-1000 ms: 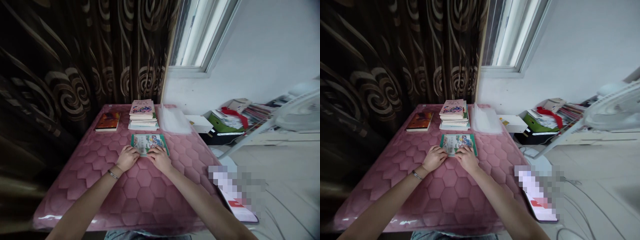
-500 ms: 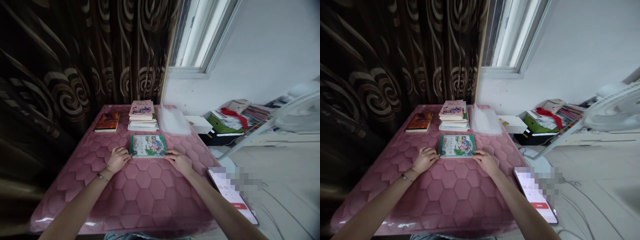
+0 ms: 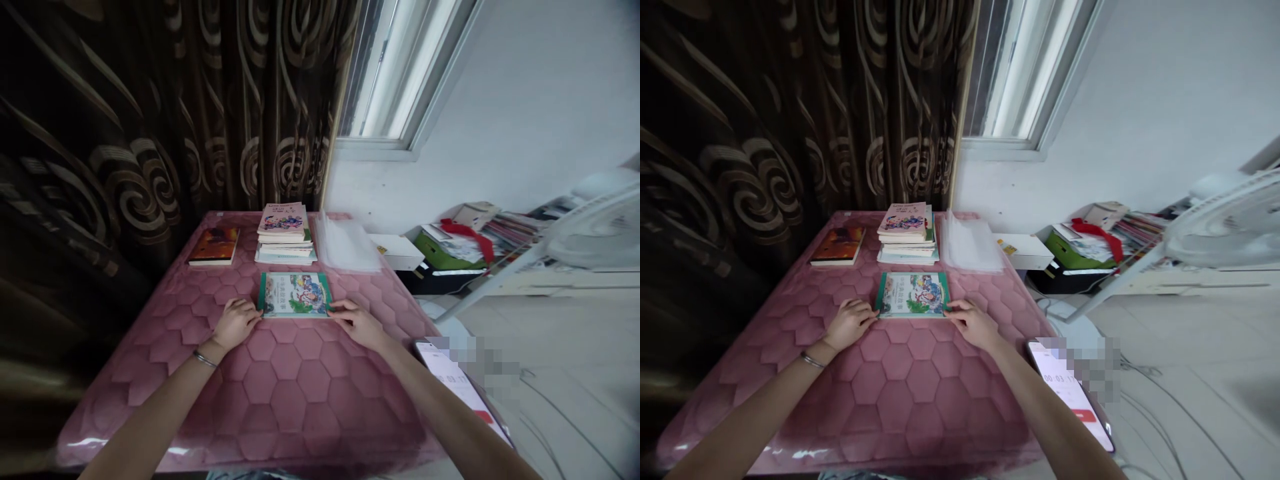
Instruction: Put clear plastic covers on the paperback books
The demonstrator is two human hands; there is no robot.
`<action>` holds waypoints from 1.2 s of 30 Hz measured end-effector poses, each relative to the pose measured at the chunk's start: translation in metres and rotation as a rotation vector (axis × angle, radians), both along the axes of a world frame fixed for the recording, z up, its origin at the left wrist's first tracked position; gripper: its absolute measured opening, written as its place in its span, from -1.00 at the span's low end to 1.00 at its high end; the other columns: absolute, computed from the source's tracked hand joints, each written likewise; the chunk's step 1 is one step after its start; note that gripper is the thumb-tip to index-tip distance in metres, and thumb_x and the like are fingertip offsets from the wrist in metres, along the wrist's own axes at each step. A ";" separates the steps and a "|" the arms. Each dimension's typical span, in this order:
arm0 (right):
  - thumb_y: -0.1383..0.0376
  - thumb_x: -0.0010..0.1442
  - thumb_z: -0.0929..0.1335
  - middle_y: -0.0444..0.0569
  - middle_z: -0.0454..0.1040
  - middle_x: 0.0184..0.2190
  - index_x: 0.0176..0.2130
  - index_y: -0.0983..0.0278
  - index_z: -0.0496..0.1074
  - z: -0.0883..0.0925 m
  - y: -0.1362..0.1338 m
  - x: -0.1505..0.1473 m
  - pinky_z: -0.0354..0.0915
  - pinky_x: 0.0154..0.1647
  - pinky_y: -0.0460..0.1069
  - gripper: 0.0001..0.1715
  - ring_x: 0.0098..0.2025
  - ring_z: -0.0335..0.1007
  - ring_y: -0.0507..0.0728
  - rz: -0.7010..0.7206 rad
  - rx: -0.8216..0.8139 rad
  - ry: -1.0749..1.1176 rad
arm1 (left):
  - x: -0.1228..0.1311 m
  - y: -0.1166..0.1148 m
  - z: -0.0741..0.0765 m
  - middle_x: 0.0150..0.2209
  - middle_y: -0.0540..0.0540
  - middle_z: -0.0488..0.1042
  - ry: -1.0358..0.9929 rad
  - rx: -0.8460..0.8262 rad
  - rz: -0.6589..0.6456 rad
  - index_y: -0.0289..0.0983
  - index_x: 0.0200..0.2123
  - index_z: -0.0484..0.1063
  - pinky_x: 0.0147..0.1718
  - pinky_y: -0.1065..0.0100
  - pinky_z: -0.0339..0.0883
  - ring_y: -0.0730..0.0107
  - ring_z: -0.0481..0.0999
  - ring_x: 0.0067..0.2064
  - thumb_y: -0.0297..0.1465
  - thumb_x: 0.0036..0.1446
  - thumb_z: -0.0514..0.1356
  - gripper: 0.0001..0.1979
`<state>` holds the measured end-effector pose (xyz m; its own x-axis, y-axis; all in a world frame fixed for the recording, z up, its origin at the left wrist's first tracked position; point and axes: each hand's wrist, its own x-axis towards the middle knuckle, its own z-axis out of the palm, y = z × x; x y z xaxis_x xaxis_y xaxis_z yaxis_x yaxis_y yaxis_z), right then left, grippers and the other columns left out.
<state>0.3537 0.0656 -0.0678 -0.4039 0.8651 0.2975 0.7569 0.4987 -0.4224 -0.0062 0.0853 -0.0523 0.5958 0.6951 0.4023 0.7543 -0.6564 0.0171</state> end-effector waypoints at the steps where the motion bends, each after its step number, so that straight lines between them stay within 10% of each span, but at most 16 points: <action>1: 0.37 0.20 0.32 -0.04 0.43 0.04 -0.08 0.06 0.53 0.004 0.002 0.003 0.28 0.10 0.11 -0.66 0.07 0.34 0.14 0.046 0.002 -0.020 | 0.003 -0.003 0.005 -0.37 -0.04 0.52 0.039 0.009 0.003 -0.19 -0.32 0.53 -0.09 0.17 0.15 0.31 0.42 -0.23 -0.41 0.20 0.14 -0.85; 7: 0.28 0.19 0.35 0.05 0.43 0.02 -0.10 0.16 0.54 0.028 0.039 -0.002 0.20 0.15 0.15 -0.73 0.12 0.30 0.18 0.083 0.026 -0.111 | 0.051 -0.021 0.029 -0.12 -0.21 0.46 0.204 0.083 0.017 -0.28 -0.33 0.50 0.09 -0.02 0.06 0.13 0.39 -0.06 -0.34 0.14 0.20 -0.86; 16: 0.28 0.30 0.24 -0.02 0.32 0.18 0.15 0.12 0.33 0.029 0.110 -0.060 0.19 0.15 0.10 -0.57 0.15 0.27 0.17 -0.096 -0.094 -0.289 | 0.113 -0.007 0.010 -0.23 -0.22 0.48 0.283 0.055 -0.174 -0.37 -0.18 0.43 -0.14 0.18 0.26 0.20 0.46 -0.16 -0.55 0.23 0.06 -0.82; 27: 0.21 0.26 0.30 -0.01 0.55 -0.13 -0.15 0.19 0.53 0.039 0.108 -0.051 0.26 -0.03 0.06 -0.75 -0.04 0.43 0.21 -0.218 -0.268 -0.205 | 0.072 0.012 0.014 -0.04 -0.28 0.50 0.293 0.126 -0.355 -0.31 -0.08 0.42 0.01 0.18 0.27 0.25 0.48 -0.03 -0.58 0.23 0.04 -0.75; 36: 0.18 0.19 0.35 -0.12 0.55 -0.52 -0.37 0.28 0.49 0.024 0.052 -0.068 0.26 -0.61 -0.15 -0.78 -0.56 0.43 0.03 -0.238 -0.564 0.040 | 0.015 0.052 -0.002 -0.05 -0.13 0.52 0.157 0.119 -0.105 -0.20 -0.12 0.46 0.00 0.24 0.27 0.28 0.45 -0.01 -0.60 0.16 0.13 -0.72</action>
